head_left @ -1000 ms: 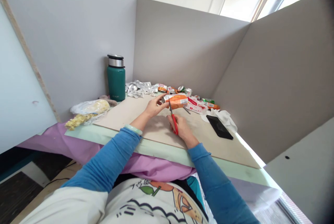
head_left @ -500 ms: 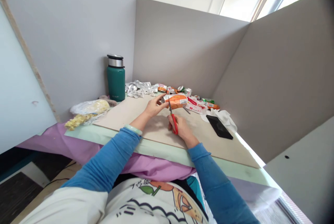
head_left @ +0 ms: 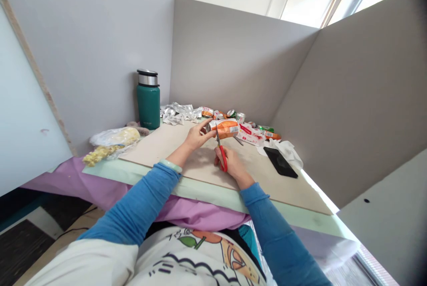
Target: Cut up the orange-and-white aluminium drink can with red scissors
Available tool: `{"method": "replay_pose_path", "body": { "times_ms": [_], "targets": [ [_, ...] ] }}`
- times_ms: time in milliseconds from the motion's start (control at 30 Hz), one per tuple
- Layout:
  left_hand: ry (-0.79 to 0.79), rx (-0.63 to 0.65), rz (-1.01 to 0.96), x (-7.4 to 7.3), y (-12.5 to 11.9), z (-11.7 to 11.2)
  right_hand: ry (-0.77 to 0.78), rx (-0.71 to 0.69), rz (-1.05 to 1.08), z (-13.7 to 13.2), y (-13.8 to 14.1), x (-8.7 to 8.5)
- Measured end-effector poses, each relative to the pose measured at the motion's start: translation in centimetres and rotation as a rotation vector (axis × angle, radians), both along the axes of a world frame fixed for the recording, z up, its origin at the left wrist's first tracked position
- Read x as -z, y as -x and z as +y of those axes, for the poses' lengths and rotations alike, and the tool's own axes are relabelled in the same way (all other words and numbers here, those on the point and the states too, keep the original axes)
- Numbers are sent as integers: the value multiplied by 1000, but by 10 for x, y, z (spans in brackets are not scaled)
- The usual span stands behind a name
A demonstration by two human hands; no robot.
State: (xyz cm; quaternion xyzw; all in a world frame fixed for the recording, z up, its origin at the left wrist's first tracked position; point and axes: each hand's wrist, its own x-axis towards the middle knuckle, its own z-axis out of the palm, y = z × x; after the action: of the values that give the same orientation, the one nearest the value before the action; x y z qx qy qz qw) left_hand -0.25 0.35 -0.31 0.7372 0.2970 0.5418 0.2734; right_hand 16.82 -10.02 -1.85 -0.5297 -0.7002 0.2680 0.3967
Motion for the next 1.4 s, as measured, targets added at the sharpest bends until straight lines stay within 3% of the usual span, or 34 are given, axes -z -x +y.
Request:
{"method": "replay_pose_path", "body": {
  "times_ms": [1400],
  "targets": [
    [21,-13,1,-2,0,-2,3,-11,6,-1,1,0]
  ]
}}
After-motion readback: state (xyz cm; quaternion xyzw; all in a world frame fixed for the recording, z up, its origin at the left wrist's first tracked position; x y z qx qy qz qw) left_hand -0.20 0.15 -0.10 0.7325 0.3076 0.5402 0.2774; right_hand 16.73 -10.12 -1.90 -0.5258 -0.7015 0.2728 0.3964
